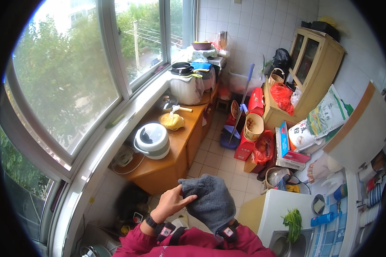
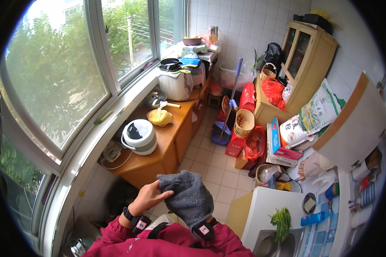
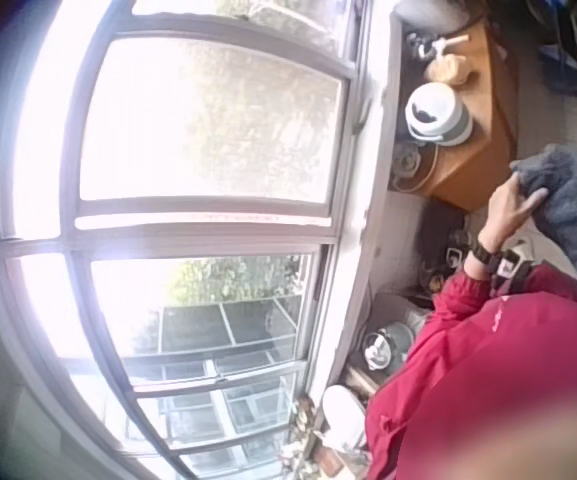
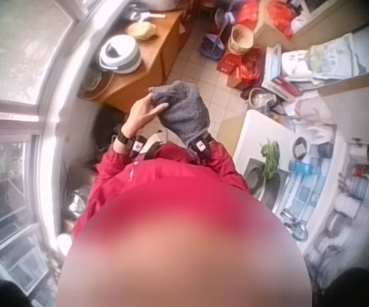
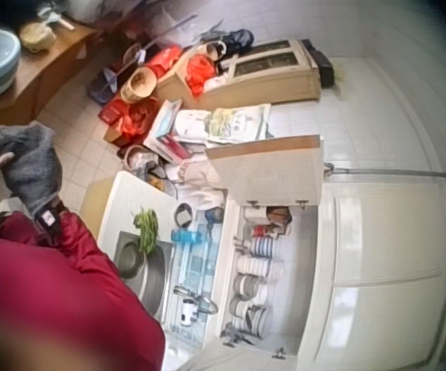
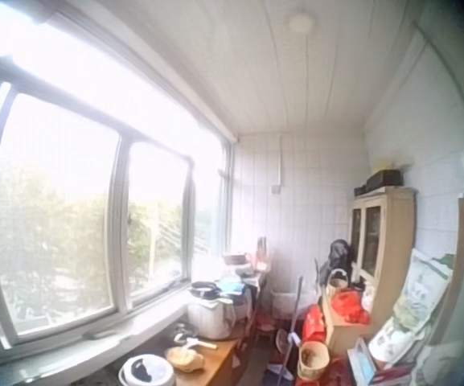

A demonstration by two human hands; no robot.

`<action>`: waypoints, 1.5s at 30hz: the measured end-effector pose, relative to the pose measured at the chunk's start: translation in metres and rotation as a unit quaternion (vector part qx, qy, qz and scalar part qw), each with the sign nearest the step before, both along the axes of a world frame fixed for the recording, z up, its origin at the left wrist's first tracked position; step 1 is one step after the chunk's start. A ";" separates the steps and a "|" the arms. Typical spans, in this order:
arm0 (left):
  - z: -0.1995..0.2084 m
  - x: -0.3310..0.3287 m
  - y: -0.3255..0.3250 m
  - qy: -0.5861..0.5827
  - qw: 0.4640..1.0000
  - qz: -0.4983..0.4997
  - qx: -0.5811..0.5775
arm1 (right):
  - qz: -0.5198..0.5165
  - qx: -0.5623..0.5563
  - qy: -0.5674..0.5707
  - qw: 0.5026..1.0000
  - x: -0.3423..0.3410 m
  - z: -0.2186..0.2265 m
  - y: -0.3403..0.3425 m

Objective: The person washes leafy green vegetables in a kitchen sink, rinsing them under running water and placing them in a colander. Then the person uses a cloth to wipe the window sill and the lower part of the window glass.

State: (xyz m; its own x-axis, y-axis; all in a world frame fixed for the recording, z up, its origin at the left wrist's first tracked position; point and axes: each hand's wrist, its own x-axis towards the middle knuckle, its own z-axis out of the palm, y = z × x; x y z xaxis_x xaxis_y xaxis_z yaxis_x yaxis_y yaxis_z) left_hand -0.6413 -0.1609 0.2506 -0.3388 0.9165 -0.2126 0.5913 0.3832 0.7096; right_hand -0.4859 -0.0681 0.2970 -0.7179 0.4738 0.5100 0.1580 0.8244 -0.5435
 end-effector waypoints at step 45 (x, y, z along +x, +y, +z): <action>0.175 -0.127 0.380 -0.391 0.685 -0.278 0.547 | -0.014 0.195 -0.200 0.960 -0.214 0.014 0.512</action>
State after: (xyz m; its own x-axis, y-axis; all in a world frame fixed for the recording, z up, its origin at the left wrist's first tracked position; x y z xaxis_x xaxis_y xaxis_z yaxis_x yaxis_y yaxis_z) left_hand -0.7686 0.2187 0.4256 -0.0468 0.6127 0.7889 -0.2966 -0.7627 0.5747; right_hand -0.7001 0.4437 0.3112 -0.8829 0.3252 0.3388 0.3157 0.9451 -0.0845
